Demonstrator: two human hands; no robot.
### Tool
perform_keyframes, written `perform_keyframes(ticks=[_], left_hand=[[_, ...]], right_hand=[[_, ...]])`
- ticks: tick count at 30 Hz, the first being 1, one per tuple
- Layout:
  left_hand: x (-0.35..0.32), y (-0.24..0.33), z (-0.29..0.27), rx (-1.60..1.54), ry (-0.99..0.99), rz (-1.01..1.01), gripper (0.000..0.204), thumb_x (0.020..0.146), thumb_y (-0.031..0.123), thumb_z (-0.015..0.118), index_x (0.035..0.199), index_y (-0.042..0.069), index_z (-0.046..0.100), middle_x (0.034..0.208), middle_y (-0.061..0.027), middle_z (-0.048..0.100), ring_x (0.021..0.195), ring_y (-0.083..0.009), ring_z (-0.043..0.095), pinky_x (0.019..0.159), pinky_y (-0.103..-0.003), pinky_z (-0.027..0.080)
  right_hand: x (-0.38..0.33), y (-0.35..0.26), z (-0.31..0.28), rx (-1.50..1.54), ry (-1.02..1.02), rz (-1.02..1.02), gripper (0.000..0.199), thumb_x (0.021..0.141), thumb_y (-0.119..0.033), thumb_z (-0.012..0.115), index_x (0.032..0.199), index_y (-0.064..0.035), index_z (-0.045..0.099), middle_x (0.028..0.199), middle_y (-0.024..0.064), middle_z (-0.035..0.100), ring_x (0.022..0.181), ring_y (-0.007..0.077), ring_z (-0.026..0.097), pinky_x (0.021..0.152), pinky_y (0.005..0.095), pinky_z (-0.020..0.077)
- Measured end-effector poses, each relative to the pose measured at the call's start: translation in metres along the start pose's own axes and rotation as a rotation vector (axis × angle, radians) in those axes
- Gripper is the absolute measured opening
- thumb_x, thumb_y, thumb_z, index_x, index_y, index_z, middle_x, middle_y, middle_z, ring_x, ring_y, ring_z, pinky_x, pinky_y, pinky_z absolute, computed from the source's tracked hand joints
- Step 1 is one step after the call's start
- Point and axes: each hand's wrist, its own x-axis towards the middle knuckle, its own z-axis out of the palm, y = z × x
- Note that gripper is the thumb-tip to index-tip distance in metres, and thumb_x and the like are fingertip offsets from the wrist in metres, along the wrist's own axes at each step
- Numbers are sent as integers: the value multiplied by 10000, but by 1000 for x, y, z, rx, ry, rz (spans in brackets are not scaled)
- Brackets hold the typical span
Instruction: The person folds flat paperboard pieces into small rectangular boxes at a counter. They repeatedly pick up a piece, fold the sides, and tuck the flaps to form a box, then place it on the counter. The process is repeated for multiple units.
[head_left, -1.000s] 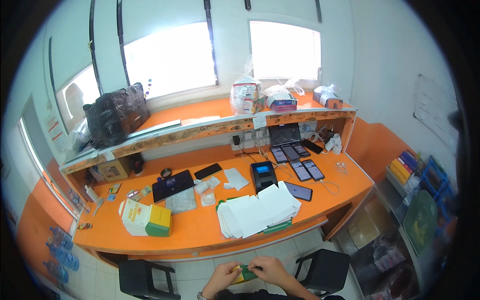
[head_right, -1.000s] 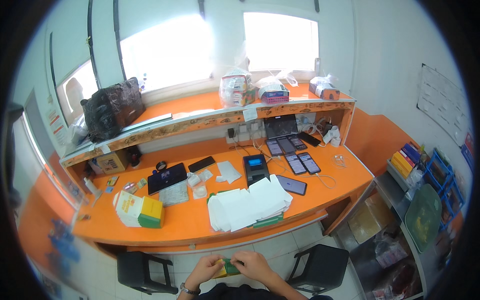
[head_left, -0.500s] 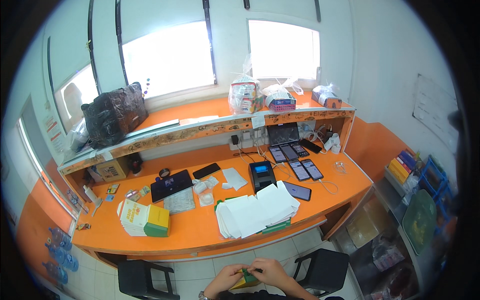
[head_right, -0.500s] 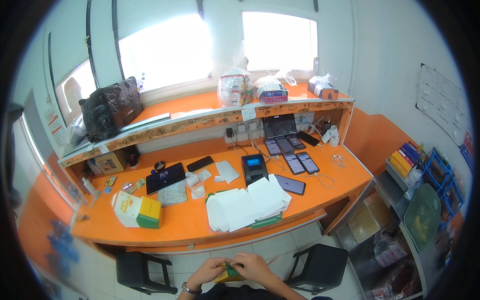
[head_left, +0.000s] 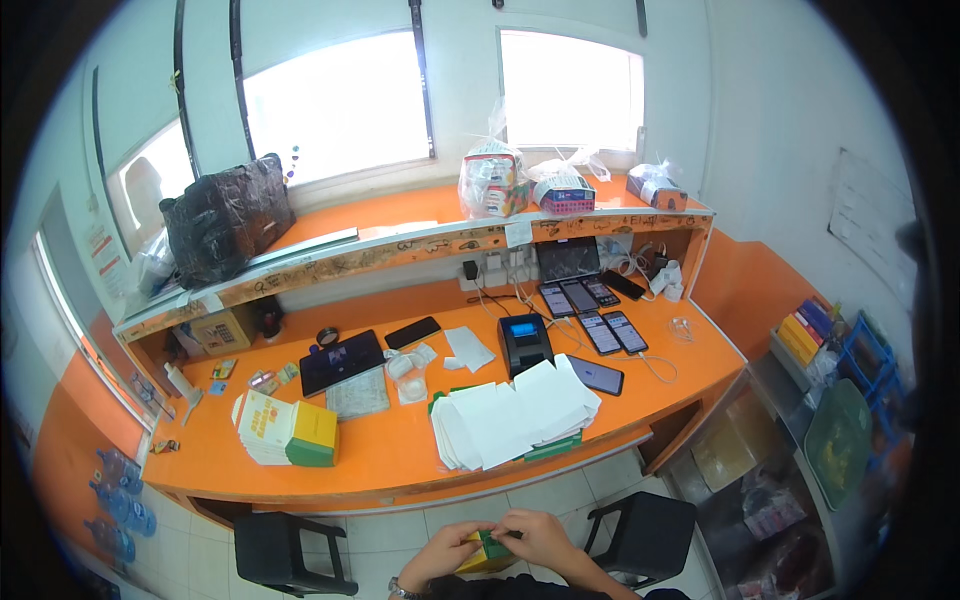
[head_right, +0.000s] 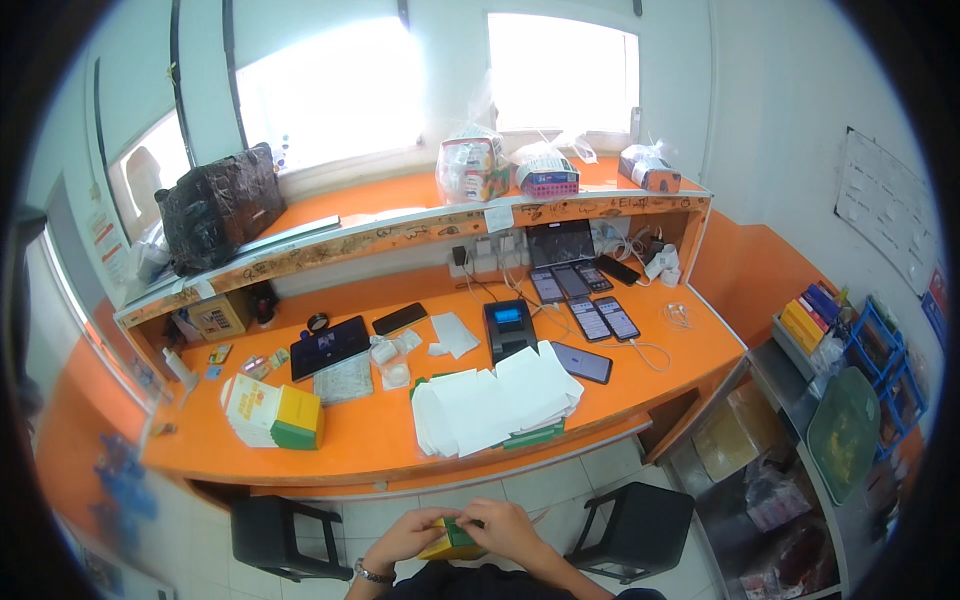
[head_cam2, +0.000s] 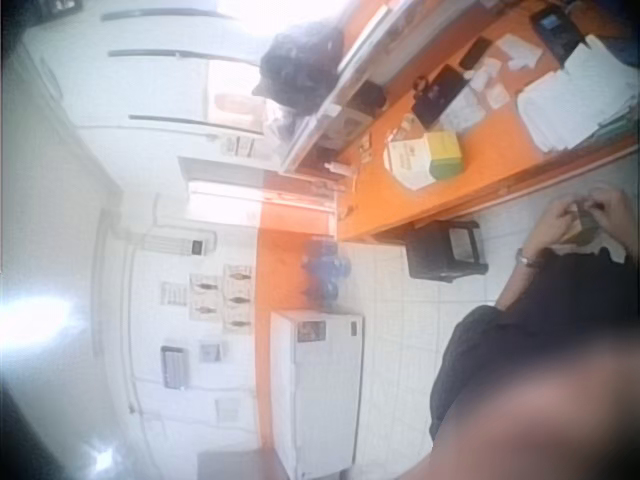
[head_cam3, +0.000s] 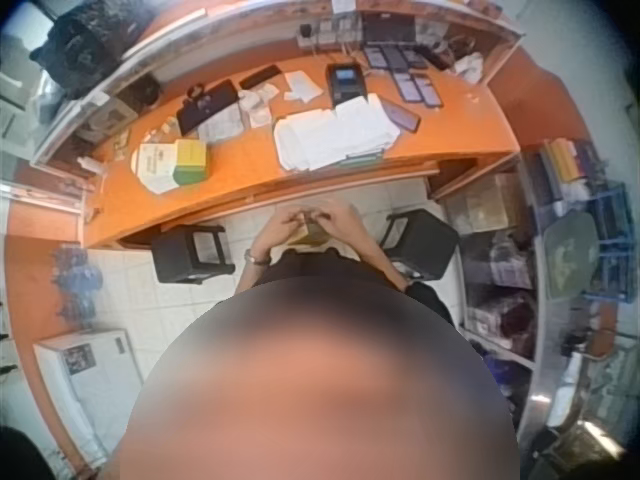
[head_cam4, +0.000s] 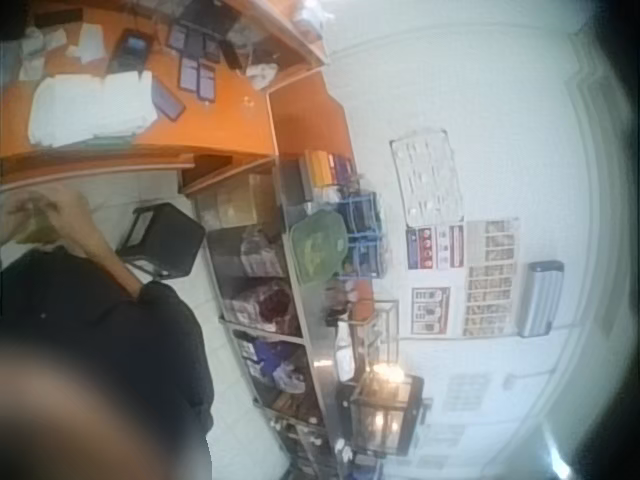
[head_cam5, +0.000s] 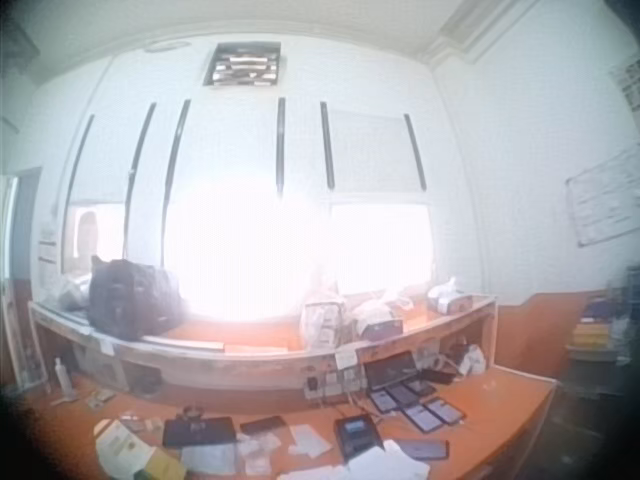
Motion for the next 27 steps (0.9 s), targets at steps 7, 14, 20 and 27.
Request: perform_keyframes(ticks=[7, 14, 20, 27], left_hand=[[0, 19, 1, 148, 21, -160, 349, 854, 54, 556, 1202, 38, 579, 1008, -97, 649, 875, -152, 589, 768, -271, 474], [-2, 7, -7, 48, -104, -16, 318, 871, 177, 645, 1153, 36, 607, 927, -88, 644, 850, -139, 583, 753, -278, 476], [-3, 2, 1, -51, -136, -55, 289, 888, 216, 645, 1097, 19, 613, 895, -35, 632, 824, -93, 527, 767, -244, 437], [-5, 19, -1, 120, -174, -8, 198, 893, 211, 636, 895, 17, 597, 658, 3, 479, 632, -72, 416, 565, -252, 366]], right_hand=[[3, 9, -8, 393, -79, 163, 80, 780, -10, 686, 860, -1, 684, 826, 56, 611, 716, 131, 583, 615, 251, 454], [1, 15, -12, 353, -113, 104, 85, 772, -20, 704, 856, -16, 698, 844, 49, 630, 741, 126, 590, 636, 239, 462], [0, 17, -9, 434, -165, 139, 98, 792, -49, 697, 877, -1, 681, 798, 43, 605, 720, 122, 584, 618, 248, 458], [-3, 16, -20, 353, -499, 349, 168, 886, -196, 637, 911, -31, 654, 837, 9, 605, 737, 83, 556, 635, 260, 474]])
